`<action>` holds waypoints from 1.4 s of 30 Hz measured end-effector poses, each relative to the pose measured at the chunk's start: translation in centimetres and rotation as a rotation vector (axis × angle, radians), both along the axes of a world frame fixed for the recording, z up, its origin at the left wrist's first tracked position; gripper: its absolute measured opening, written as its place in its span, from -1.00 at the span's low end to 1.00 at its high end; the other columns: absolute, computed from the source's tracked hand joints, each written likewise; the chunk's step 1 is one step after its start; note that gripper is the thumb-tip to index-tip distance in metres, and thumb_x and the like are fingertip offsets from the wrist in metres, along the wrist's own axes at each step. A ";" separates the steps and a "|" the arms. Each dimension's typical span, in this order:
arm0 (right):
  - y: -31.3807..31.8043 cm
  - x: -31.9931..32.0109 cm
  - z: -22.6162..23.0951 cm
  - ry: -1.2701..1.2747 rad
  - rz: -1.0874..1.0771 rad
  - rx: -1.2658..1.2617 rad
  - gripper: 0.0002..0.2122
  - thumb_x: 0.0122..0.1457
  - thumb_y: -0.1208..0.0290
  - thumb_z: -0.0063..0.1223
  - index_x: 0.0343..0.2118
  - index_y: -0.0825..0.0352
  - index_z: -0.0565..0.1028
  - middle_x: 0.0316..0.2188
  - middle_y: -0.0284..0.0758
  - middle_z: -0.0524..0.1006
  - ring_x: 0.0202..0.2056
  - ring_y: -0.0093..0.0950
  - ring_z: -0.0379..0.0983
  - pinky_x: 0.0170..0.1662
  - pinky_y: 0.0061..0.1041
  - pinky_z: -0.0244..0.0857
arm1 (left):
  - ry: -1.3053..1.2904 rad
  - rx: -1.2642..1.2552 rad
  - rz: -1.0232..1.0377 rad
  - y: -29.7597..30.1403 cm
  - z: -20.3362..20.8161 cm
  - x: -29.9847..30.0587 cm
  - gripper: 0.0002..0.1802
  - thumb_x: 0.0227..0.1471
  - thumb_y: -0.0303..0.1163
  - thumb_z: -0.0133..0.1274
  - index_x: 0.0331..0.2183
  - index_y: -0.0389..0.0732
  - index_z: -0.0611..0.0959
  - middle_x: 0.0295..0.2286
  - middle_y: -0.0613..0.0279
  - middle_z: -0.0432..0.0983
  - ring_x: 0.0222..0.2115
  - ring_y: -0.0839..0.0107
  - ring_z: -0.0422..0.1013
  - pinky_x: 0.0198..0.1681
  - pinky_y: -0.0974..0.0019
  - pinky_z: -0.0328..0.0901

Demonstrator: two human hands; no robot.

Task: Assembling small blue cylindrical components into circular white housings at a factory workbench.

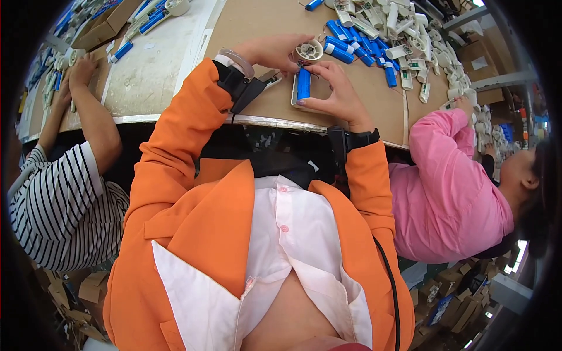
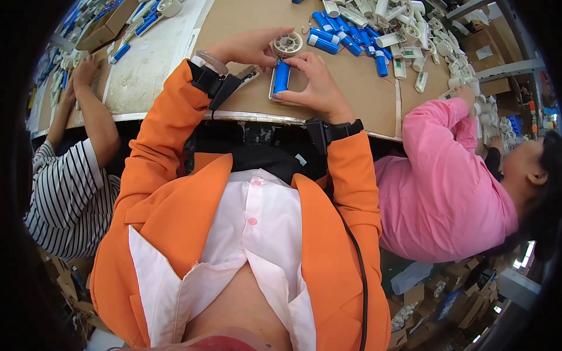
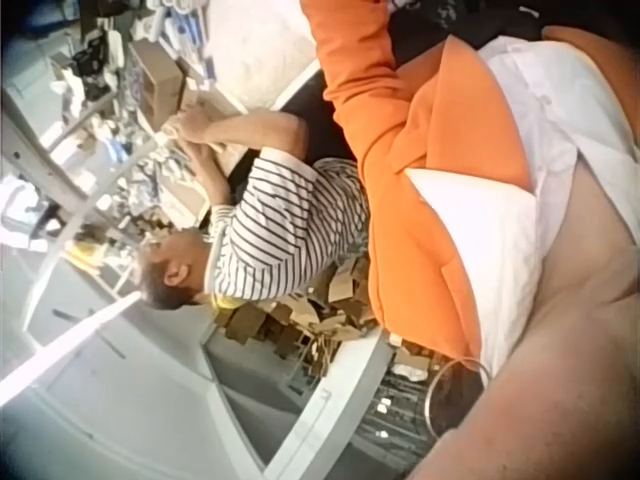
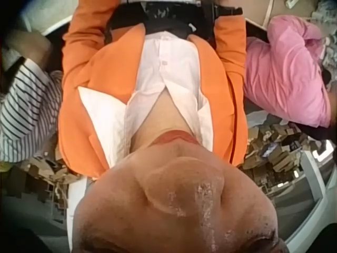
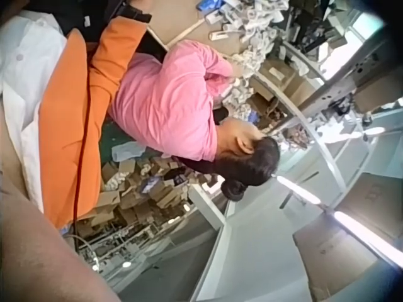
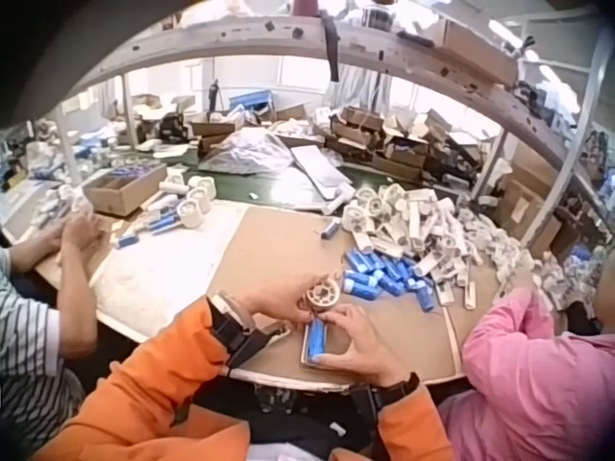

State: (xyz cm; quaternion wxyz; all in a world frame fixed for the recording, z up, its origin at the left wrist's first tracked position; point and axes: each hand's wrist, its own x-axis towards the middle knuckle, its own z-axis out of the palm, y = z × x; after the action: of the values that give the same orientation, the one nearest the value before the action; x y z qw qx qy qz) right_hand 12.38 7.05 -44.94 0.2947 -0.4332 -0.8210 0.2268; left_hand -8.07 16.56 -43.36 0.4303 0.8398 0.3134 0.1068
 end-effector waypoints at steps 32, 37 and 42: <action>-0.5 -1.4 -2.3 0.089 -0.111 -0.076 -0.54 -0.04 0.31 0.27 -0.09 0.37 0.40 -0.18 -0.27 0.48 -0.14 -0.43 0.40 -0.03 -0.48 0.27 | -0.098 0.238 0.102 0.2 -3.4 1.5 0.02 -0.27 -0.38 0.34 0.18 -0.11 0.11 0.01 -0.02 0.25 -0.09 0.21 0.35 -0.09 0.31 0.33; 0.1 0.7 -3.5 0.411 -0.189 -0.321 -0.69 0.11 0.51 0.06 -0.06 0.38 0.39 -0.20 -0.32 0.50 -0.18 -0.55 0.43 -0.07 -0.58 0.29 | -0.108 0.240 0.144 0.2 -3.7 1.8 -0.01 -0.25 -0.38 0.32 0.17 -0.13 0.12 0.01 -0.04 0.25 -0.02 0.16 0.32 -0.03 0.29 0.30; 0.3 1.1 -3.3 0.244 -0.181 -0.302 -0.76 0.16 0.61 -0.06 -0.09 0.40 0.42 -0.24 -0.37 0.50 -0.21 -0.61 0.43 -0.12 -0.64 0.31 | -0.184 0.250 0.109 -0.5 -3.4 0.9 0.00 -0.21 -0.38 0.29 0.19 -0.12 0.07 -0.03 -0.03 0.30 -0.12 0.22 0.38 -0.11 0.31 0.33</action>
State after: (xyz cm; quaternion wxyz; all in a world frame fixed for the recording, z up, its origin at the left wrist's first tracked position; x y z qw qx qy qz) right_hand 13.49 7.32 -48.23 0.3427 -0.5139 -0.6936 0.3708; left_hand -7.14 16.08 -46.78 0.3430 0.8551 0.3022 0.2446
